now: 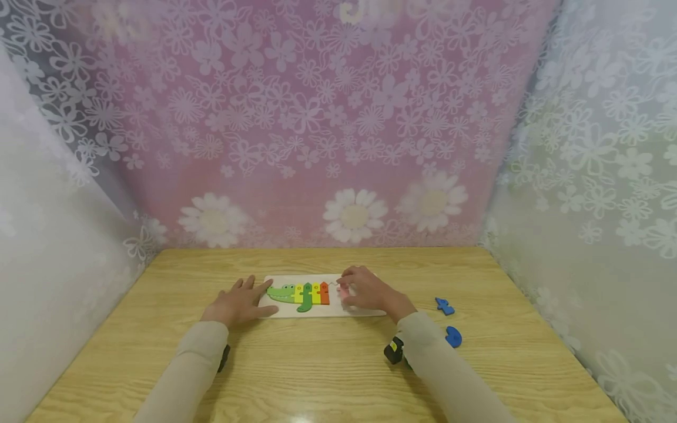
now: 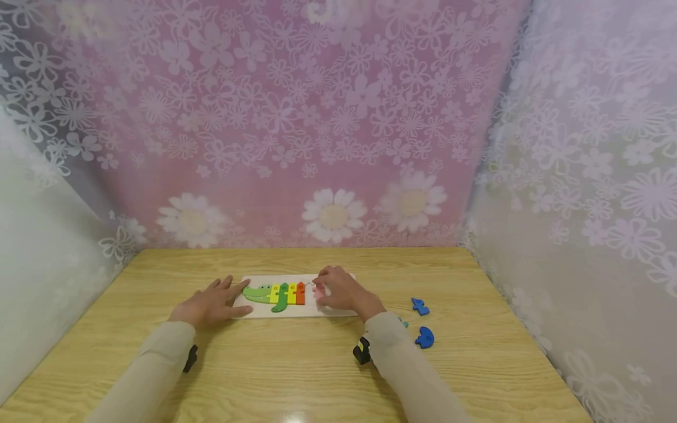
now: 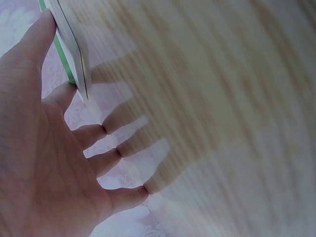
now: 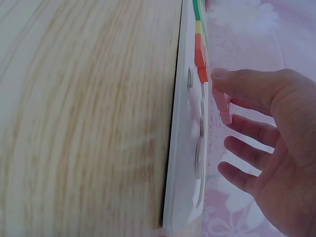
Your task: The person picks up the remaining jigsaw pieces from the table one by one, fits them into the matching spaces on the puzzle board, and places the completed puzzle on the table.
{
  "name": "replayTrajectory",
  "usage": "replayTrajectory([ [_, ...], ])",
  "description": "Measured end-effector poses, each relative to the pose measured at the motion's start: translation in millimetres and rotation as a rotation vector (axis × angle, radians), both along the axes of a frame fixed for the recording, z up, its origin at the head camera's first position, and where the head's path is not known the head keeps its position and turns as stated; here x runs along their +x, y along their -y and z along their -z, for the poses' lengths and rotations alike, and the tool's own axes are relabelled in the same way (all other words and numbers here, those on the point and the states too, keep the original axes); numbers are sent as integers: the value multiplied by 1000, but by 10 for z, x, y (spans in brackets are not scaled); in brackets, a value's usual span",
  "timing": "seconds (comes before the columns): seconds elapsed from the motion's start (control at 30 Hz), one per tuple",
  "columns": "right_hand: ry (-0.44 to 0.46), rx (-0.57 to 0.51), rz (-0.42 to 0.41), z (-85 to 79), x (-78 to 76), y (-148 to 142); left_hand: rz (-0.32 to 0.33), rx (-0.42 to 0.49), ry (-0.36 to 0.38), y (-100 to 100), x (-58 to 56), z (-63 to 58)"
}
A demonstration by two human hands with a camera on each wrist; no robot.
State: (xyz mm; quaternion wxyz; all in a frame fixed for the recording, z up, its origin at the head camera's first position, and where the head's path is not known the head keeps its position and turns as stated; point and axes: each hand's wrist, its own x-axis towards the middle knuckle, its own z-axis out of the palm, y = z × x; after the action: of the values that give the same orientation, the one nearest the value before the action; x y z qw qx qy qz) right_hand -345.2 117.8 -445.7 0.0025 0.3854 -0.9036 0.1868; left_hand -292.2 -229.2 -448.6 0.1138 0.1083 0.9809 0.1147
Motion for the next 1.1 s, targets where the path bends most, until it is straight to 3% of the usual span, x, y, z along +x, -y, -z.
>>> replayTrajectory([
  [1.1,3,21,18,70,-11,241,-8,-7,-9,2,-2,17],
])
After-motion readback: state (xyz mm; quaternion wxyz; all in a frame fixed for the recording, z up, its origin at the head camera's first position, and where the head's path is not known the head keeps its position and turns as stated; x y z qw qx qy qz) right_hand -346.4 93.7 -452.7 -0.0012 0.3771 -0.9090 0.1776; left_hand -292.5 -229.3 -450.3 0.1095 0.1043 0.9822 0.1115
